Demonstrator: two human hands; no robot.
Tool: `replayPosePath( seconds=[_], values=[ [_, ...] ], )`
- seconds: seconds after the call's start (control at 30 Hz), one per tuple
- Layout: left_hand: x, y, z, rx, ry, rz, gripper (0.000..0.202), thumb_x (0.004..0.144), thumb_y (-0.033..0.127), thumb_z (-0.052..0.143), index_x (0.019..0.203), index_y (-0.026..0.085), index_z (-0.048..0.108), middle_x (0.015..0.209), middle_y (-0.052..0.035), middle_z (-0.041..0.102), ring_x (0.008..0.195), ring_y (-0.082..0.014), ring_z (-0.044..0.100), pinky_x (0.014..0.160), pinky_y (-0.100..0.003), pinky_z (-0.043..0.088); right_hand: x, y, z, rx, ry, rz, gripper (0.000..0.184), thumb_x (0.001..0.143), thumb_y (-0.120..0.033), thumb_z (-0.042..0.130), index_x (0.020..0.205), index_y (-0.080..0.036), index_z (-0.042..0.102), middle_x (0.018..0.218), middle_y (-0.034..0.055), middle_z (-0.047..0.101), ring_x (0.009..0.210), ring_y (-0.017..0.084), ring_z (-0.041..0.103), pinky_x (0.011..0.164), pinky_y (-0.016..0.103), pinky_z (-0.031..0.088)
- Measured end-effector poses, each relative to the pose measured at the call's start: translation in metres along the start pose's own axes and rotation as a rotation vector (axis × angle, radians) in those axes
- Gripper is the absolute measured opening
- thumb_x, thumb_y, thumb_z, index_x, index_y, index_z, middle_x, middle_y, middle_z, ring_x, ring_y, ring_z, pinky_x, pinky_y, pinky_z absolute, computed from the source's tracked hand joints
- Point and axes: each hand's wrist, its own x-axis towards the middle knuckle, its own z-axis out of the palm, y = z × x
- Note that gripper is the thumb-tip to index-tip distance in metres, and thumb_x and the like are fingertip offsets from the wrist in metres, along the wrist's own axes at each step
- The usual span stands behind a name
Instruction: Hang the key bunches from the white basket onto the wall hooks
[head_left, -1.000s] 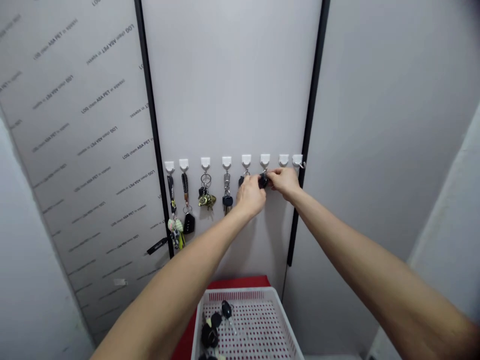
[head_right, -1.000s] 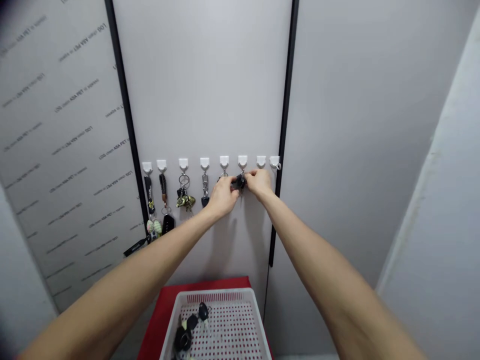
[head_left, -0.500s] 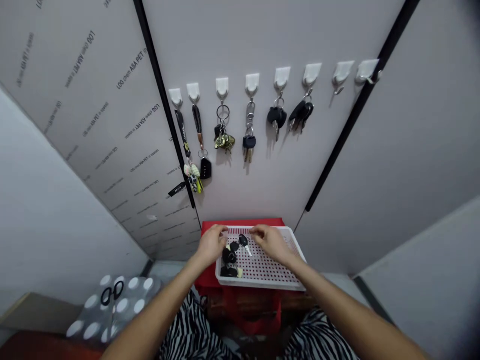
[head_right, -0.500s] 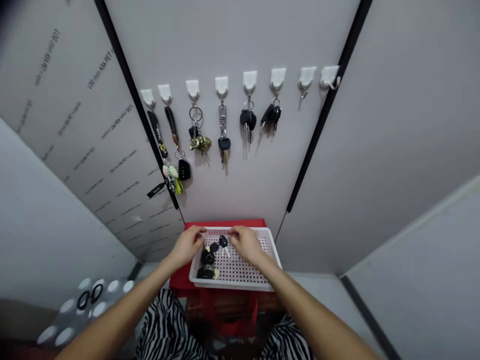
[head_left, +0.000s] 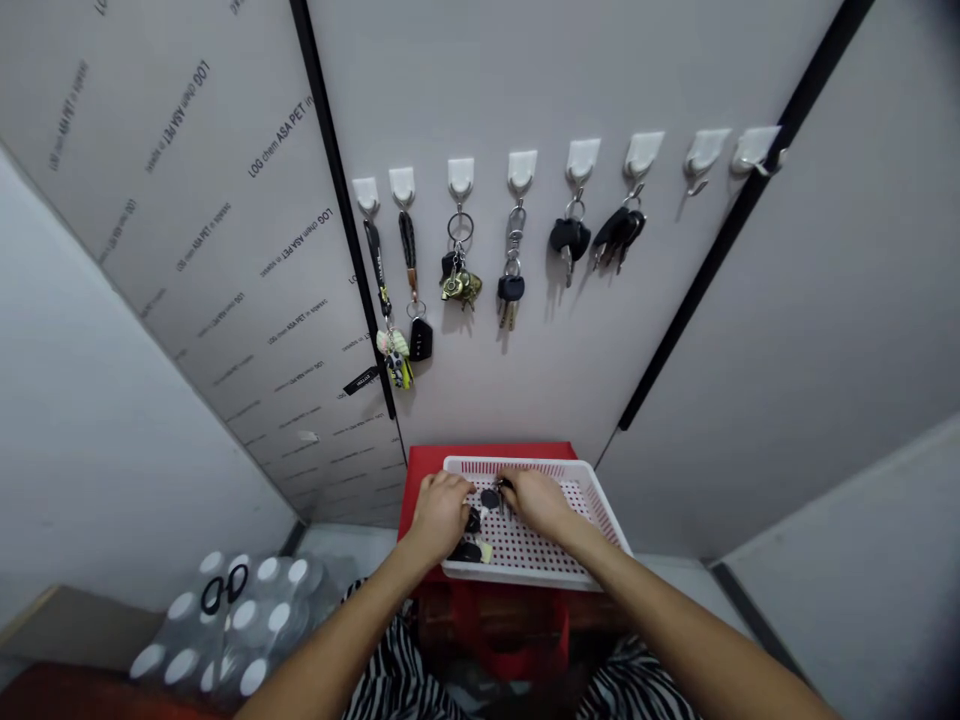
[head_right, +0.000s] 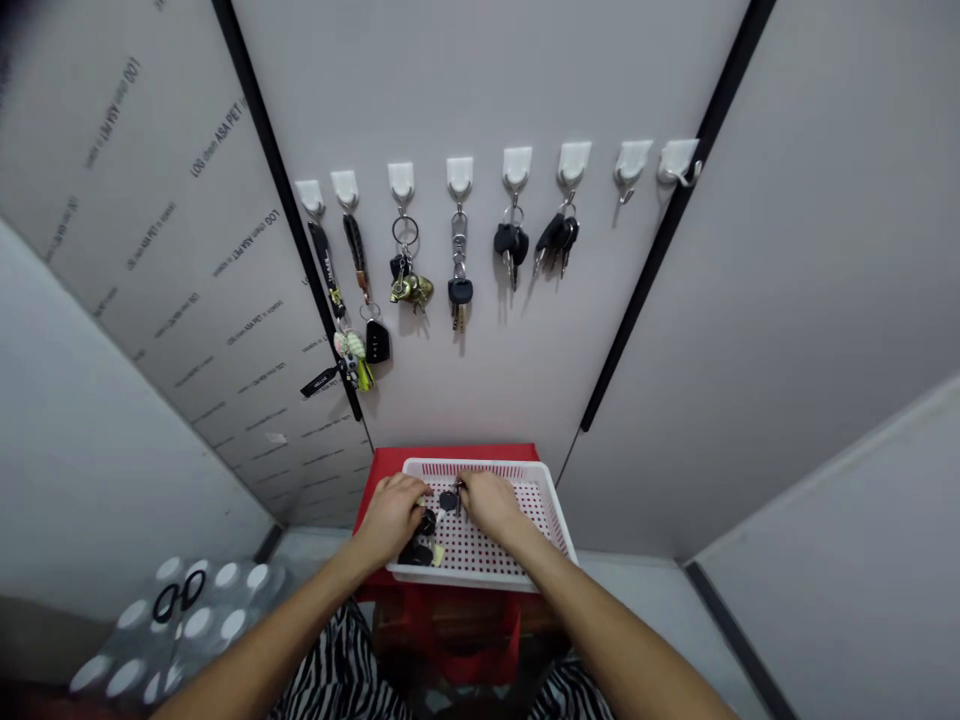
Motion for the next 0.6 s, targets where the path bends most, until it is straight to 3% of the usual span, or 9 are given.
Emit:
replayPosePath(
  seconds=[0.13,0.27,0.47,0.6],
  values=[
    [-0.001,0.003,-0.001,0.019,0.019,0.000,0.023,0.064,0.014,0.040,0.084,0.020,0.051,0.087,-0.0027,0.054,0.087,-0.0163,0.041,0.084,-0.036,0.020,-0.003,0.012,-0.006,0.038,0.052,0.000,0.023,0.070,-0.022,0.033,0.068,-0.017,0.055,0.073,0.0070,0.057,0.070,0.016,0.051,0.061,0.024,0.033],
    [0.004,0.013,-0.006,-0.049,0.055,-0.009,0.023,0.067,0.019,0.038,0.087,0.021,0.051,0.089,-0.0027,0.054,0.087,-0.0166,0.043,0.087,-0.040,0.014,-0.005,0.017,-0.017,0.257,0.107,-0.035,0.022,0.070,-0.024,0.035,0.066,-0.016,0.055,0.066,0.0041,0.056,0.064,0.012,0.049,0.060,0.022,0.033],
    [0.024,0.036,-0.006,-0.476,0.078,0.022,0.037,0.067,0.030,0.040,0.102,0.017,0.041,0.103,-0.0053,0.048,0.094,-0.0156,0.041,0.083,-0.030,0.028,-0.009,0.015,-0.044,0.664,0.155,-0.070,0.019,0.068,-0.026,0.037,0.065,-0.015,0.053,0.058,-0.0007,0.052,0.053,0.008,0.045,0.052,0.019,0.034],
    [0.043,0.052,-0.004,-0.807,0.016,0.079,0.028,0.070,0.025,0.036,0.094,0.015,0.046,0.088,-0.0030,0.054,0.079,-0.0120,0.048,0.071,-0.024,0.037,-0.010,0.017,-0.064,0.869,0.171,-0.005,0.019,0.067,-0.029,0.039,0.064,-0.014,0.051,0.049,-0.0031,0.046,0.044,0.006,0.040,0.045,0.018,0.033]
  ],
)
